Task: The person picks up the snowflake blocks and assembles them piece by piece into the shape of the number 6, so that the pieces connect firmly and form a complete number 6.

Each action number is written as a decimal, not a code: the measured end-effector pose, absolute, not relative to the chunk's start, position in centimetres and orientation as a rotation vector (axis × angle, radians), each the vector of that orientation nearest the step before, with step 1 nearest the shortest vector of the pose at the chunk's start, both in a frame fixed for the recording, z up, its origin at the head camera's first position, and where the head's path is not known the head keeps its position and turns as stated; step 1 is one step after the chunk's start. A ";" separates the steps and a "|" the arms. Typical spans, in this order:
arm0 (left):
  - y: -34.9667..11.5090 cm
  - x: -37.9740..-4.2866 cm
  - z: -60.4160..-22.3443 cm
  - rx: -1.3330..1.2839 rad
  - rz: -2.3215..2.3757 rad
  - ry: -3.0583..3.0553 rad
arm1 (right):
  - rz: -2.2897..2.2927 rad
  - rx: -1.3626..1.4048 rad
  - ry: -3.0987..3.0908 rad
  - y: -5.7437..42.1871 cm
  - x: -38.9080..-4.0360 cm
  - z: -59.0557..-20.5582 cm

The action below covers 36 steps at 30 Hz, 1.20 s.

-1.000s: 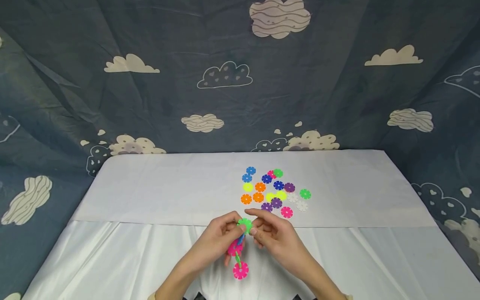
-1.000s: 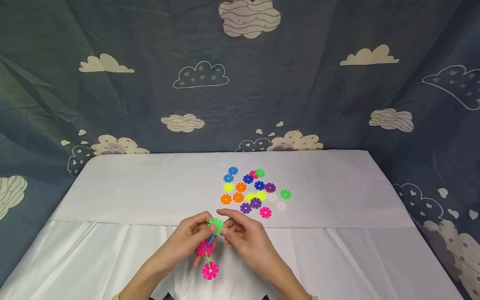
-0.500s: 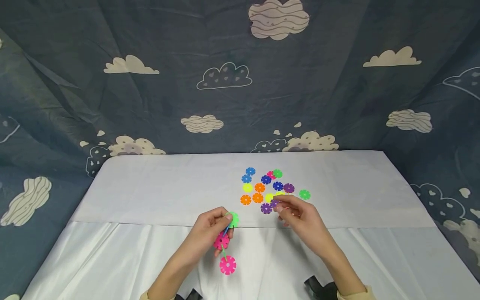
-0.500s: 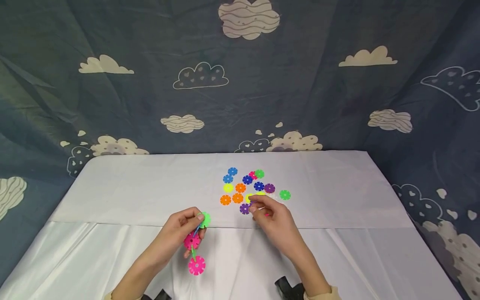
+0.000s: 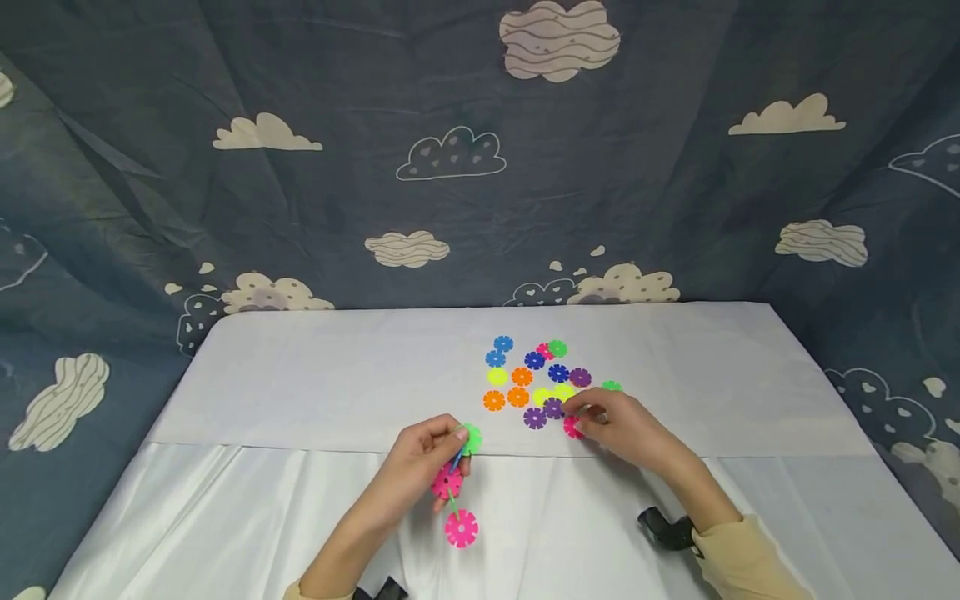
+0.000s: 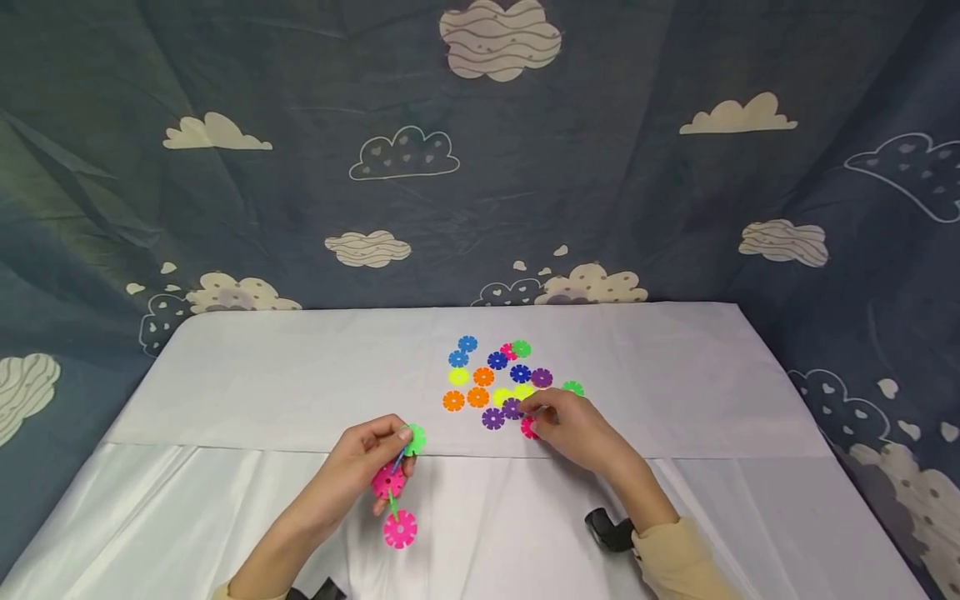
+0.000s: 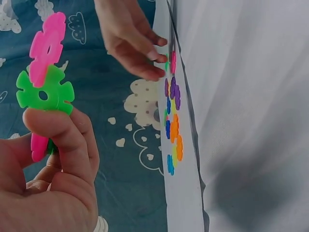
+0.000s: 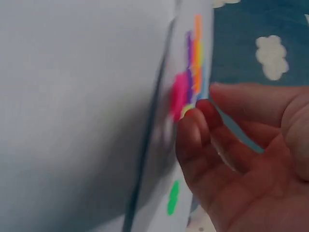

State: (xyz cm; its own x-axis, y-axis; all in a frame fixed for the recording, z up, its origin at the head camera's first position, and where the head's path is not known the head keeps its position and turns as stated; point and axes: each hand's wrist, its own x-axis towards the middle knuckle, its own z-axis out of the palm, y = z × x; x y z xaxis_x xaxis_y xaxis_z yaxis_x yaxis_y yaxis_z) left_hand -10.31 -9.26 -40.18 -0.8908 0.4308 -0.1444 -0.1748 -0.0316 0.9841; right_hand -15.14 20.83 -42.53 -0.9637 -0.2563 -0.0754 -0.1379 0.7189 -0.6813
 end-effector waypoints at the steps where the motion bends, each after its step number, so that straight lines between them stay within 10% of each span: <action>1: -9.3 -10.3 -40.2 0.265 1.976 1.842 | -1.052 -0.335 2.745 21.0 -15.4 -42.7; 36: -9.5 -10.4 -40.1 0.249 1.954 1.825 | -1.492 -0.189 2.668 19.6 -12.5 -41.4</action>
State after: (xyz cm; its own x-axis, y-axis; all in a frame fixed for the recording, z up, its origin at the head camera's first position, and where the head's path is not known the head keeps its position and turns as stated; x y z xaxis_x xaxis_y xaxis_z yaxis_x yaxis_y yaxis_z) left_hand -10.36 -9.47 -40.11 -0.8813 0.4403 -0.1714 -0.2011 -0.0211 0.9794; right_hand -12.48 19.60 -41.38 -0.9893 -0.1456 -0.0089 -0.0687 0.5188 -0.8521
